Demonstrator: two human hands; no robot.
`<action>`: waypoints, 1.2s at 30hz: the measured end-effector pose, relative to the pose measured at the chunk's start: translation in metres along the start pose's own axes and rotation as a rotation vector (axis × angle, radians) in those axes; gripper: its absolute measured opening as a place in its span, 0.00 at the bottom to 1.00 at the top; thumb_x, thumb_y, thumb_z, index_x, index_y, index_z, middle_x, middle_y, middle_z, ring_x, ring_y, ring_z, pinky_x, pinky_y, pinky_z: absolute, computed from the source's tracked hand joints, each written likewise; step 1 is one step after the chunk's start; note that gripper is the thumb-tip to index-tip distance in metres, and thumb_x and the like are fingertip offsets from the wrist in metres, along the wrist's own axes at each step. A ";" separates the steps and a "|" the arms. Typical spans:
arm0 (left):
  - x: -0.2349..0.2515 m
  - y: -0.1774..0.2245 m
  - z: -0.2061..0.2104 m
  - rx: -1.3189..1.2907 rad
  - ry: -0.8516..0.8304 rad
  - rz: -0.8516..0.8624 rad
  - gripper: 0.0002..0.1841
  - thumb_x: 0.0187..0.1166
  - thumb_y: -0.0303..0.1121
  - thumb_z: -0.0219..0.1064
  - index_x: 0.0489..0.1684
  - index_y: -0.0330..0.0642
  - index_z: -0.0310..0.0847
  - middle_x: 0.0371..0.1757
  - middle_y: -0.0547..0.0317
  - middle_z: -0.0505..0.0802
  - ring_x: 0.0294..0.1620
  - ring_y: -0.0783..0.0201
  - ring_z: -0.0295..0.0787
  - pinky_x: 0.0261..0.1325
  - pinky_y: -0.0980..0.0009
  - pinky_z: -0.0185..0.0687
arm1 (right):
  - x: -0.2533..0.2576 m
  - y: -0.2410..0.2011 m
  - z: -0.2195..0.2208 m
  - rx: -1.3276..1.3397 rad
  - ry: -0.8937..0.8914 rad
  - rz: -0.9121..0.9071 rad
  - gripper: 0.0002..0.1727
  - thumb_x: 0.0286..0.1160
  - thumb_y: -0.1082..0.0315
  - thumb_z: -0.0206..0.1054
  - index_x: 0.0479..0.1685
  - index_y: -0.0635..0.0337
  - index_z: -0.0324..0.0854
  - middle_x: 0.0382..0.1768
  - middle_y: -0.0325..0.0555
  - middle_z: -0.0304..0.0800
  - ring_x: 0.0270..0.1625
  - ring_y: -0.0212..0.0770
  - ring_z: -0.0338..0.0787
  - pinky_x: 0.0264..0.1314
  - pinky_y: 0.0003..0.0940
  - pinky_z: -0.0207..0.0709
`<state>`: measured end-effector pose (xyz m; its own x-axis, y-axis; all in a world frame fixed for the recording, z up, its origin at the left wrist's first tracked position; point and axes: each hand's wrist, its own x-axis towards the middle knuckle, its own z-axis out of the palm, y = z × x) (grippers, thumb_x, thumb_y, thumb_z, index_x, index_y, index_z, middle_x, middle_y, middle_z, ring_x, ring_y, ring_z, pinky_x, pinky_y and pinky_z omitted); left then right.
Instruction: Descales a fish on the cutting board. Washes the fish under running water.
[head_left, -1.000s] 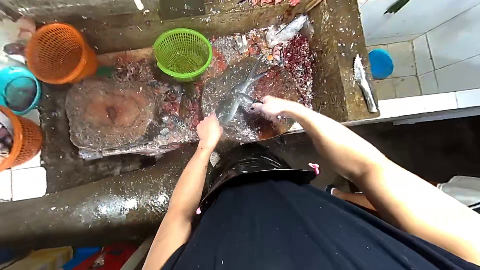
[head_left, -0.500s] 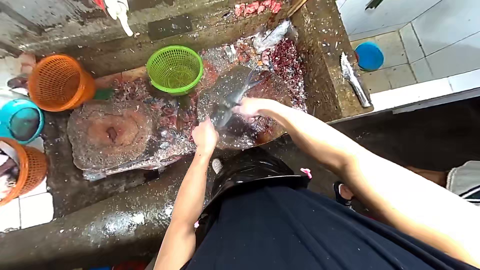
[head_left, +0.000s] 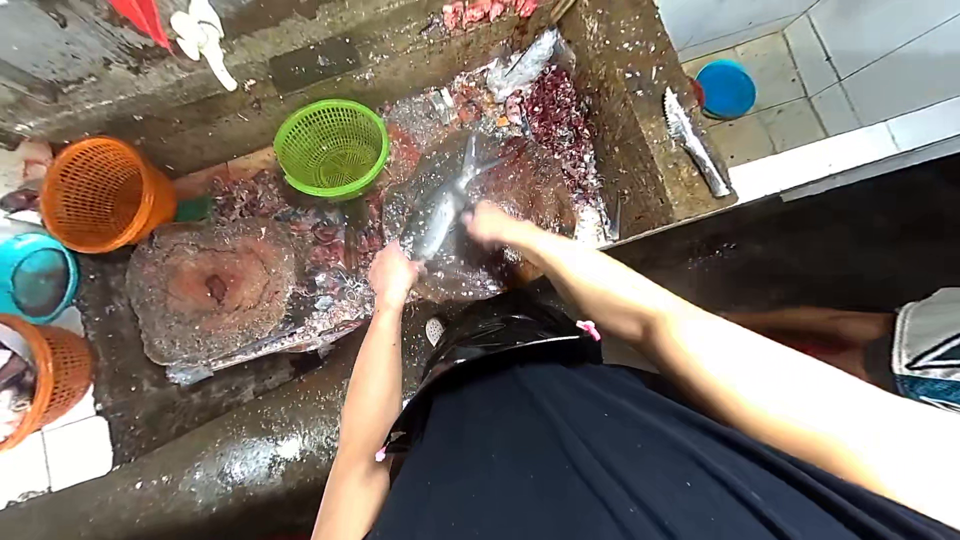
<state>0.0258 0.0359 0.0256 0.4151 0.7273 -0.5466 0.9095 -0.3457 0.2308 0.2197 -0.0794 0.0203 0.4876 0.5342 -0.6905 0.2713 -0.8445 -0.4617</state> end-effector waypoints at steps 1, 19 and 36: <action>0.004 0.000 -0.003 -0.026 -0.016 -0.004 0.35 0.64 0.51 0.82 0.70 0.42 0.82 0.61 0.34 0.91 0.64 0.34 0.88 0.62 0.28 0.80 | -0.007 -0.005 0.002 -0.050 -0.062 -0.055 0.30 0.91 0.44 0.51 0.57 0.68 0.78 0.40 0.62 0.86 0.36 0.56 0.89 0.41 0.59 0.83; 0.002 0.005 -0.006 0.102 0.008 0.043 0.25 0.69 0.40 0.77 0.60 0.33 0.84 0.57 0.31 0.91 0.61 0.31 0.88 0.59 0.27 0.80 | -0.045 -0.012 0.042 -0.075 -0.150 -0.227 0.31 0.92 0.44 0.50 0.48 0.68 0.82 0.43 0.64 0.88 0.47 0.61 0.91 0.50 0.66 0.81; -0.028 -0.027 0.032 -0.095 0.106 0.132 0.49 0.55 0.37 0.87 0.83 0.44 0.63 0.70 0.31 0.84 0.61 0.28 0.87 0.58 0.28 0.82 | -0.042 0.078 -0.003 -0.011 0.159 -0.078 0.37 0.92 0.38 0.45 0.48 0.67 0.83 0.45 0.65 0.88 0.53 0.64 0.90 0.55 0.68 0.79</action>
<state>-0.0107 0.0058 0.0094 0.5261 0.7396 -0.4198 0.8430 -0.3884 0.3722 0.2233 -0.1673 0.0150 0.5895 0.5865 -0.5553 0.3224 -0.8013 -0.5040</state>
